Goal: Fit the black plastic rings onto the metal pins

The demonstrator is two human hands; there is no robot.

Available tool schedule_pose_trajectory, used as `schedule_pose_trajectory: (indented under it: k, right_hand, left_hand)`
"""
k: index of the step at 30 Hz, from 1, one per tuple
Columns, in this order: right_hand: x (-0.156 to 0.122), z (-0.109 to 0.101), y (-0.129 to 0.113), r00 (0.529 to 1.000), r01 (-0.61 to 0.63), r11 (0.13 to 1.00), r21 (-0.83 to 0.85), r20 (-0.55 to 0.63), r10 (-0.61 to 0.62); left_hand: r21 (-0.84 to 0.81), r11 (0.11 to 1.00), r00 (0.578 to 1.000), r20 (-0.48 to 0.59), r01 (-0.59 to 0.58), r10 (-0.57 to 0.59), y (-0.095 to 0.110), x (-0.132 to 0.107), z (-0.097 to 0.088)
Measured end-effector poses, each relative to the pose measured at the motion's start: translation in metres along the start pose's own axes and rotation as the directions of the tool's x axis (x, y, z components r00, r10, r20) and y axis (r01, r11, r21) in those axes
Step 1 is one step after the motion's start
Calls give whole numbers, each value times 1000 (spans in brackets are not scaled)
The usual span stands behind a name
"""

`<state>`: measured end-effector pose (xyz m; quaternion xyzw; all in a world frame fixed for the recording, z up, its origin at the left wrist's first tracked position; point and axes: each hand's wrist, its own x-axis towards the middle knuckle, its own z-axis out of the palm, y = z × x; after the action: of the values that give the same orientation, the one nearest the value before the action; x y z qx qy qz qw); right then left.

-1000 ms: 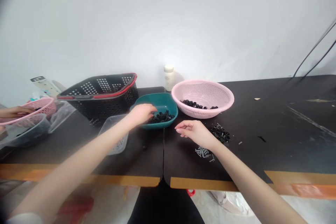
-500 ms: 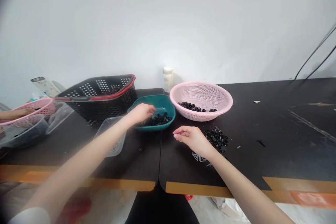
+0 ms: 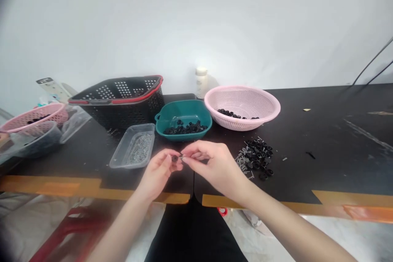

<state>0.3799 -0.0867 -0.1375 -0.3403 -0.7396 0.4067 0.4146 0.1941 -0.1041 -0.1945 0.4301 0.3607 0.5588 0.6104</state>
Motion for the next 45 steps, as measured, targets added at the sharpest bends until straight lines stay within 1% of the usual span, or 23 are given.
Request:
schedule_pose_trajectory:
  k: [2,4,7,9,12,16,18,19,20,21,24,26,28,32,34,37,40,42,43,45]
  right_hand:
    - [-1,11,-1,1000,8,998,-58,6,-8]
    - [-2,18,1,1000,15,992,-128,19,-12]
    - [-2,21,4,999,41,962,-271,37,-32]
    - [-2,21,3,996,65,935,-350,78,-40]
    - [-2,21,0,987,112,882,-458,153,-46]
    - [-6,23,-5,971,186,776,-602,233,-52]
    - [-7,24,-6,962,214,732,-646,270,-44]
    - [-7,24,-6,961,214,727,-652,275,-36]
    - [-6,25,-6,963,198,739,-644,267,-26]
    - [-6,25,-5,968,172,770,-614,252,-16]
    - [-2,26,2,982,68,902,-427,190,16]
    - [0,25,6,989,14,945,-326,144,35]
    - [3,24,9,992,-2,951,-310,119,41]
    - [6,23,8,988,45,948,-316,152,4]
    - [6,25,9,987,97,949,-299,154,-53]
    - [0,30,17,978,197,938,-286,119,-169]
    - [-12,35,28,958,285,891,-354,72,-278]
    - [-18,37,31,958,279,891,-357,41,-284]
    - [-20,38,31,966,249,912,-327,15,-258]
    - [-22,37,29,986,147,963,-224,-41,-160]
  left_hand:
    - [-12,1000,999,-29,-13,13,-10,-2,-4]
    - [-20,999,999,-46,-25,24,-17,-4,-8]
    - [-20,999,998,-62,-36,34,-23,-6,-12]
    - [-14,999,997,-71,-34,33,-25,-8,-14]
    - [-2,1000,997,-75,-16,16,-28,-10,-16]
    - [9,1000,997,-71,12,-11,-30,-11,-16]
    - [3,1000,997,-74,18,-18,-30,-12,-15]
    - [-3,1000,997,-76,21,-21,-30,-12,-15]
    - [-10,1000,997,-79,25,-26,-30,-12,-15]
    - [-18,999,996,-83,28,-29,-30,-12,-16]
    - [-39,999,995,-90,34,-37,-29,-12,-17]
    - [-48,998,995,-94,33,-37,-28,-13,-17]
    - [-54,998,994,-104,31,-36,-27,-13,-17]
    - [-61,998,990,-137,32,-40,-28,-13,-17]
    - [-65,997,987,-154,40,-49,-29,-12,-18]
    - [-73,996,982,-173,59,-70,-30,-11,-19]
    - [-77,994,981,-170,77,-89,-30,-11,-19]
    - [-80,993,982,-165,84,-96,-28,-11,-19]
    - [-76,993,982,-161,93,-104,-27,-11,-20]
    - [-53,992,981,-147,118,-124,-26,-12,-20]
